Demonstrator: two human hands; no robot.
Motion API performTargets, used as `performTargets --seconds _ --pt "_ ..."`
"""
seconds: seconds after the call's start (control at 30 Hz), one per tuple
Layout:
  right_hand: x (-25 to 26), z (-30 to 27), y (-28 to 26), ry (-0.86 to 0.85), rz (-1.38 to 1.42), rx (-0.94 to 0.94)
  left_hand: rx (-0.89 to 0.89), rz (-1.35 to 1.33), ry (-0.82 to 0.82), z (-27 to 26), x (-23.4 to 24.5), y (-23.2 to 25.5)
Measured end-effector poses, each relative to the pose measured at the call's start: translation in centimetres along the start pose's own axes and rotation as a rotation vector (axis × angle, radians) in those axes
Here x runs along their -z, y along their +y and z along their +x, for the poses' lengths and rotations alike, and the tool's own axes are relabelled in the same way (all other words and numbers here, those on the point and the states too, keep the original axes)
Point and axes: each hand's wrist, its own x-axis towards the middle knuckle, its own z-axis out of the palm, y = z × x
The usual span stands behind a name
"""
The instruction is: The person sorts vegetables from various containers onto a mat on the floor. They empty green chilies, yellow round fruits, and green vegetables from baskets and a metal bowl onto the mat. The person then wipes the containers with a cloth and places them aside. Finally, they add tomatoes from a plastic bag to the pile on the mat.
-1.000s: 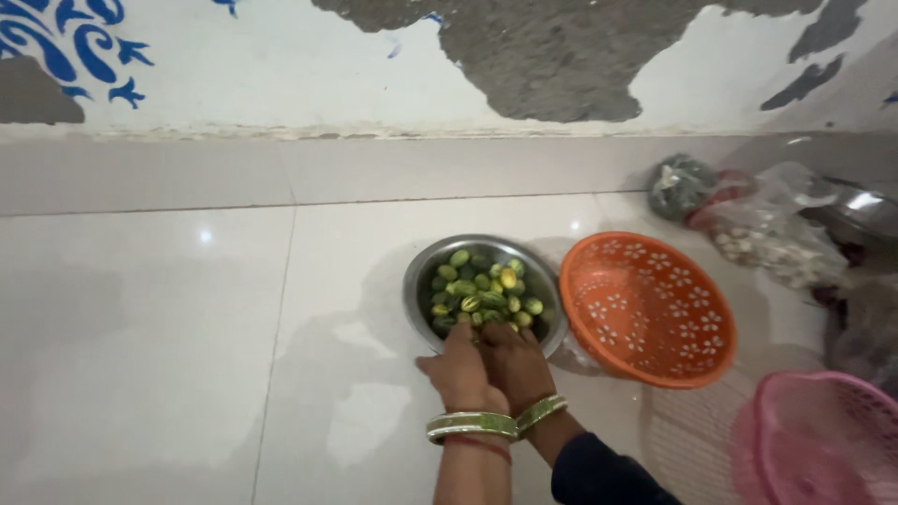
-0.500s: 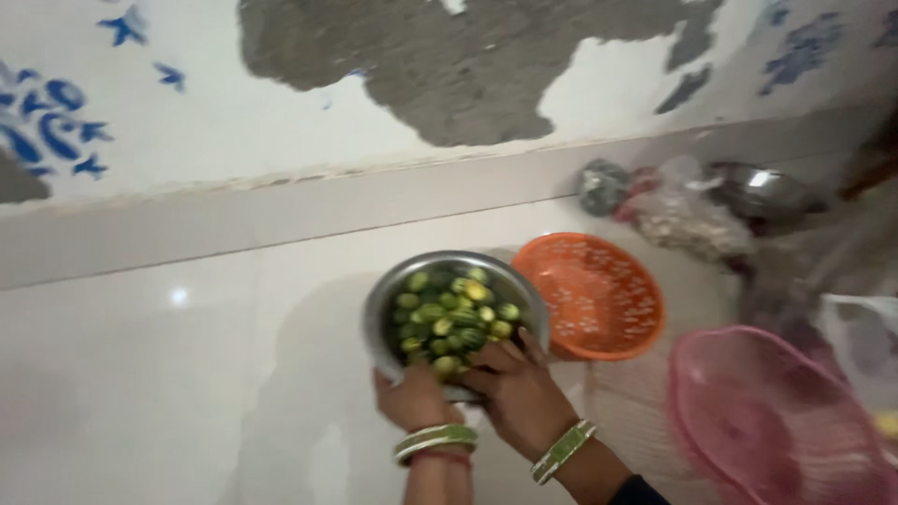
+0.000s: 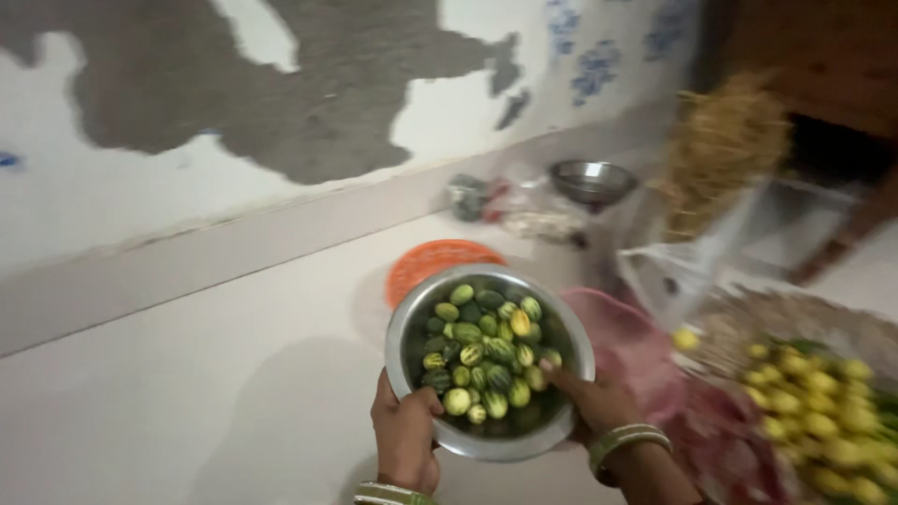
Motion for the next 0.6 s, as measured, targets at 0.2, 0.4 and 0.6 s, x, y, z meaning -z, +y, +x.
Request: performTargets --seconds 0.2,0.4,0.6 --pt "17.0 -0.7 0.9 0.198 0.142 0.044 0.248 0.173 -0.302 -6.1 -9.3 -4.1" --pt "32.9 -3.6 1.6 0.503 0.199 0.188 0.38 0.34 -0.599 -9.3 -19.4 -14.5" --pt "43.9 -8.8 2.3 0.834 0.109 0.167 0.362 0.533 -0.774 -10.8 -26.7 -28.9"
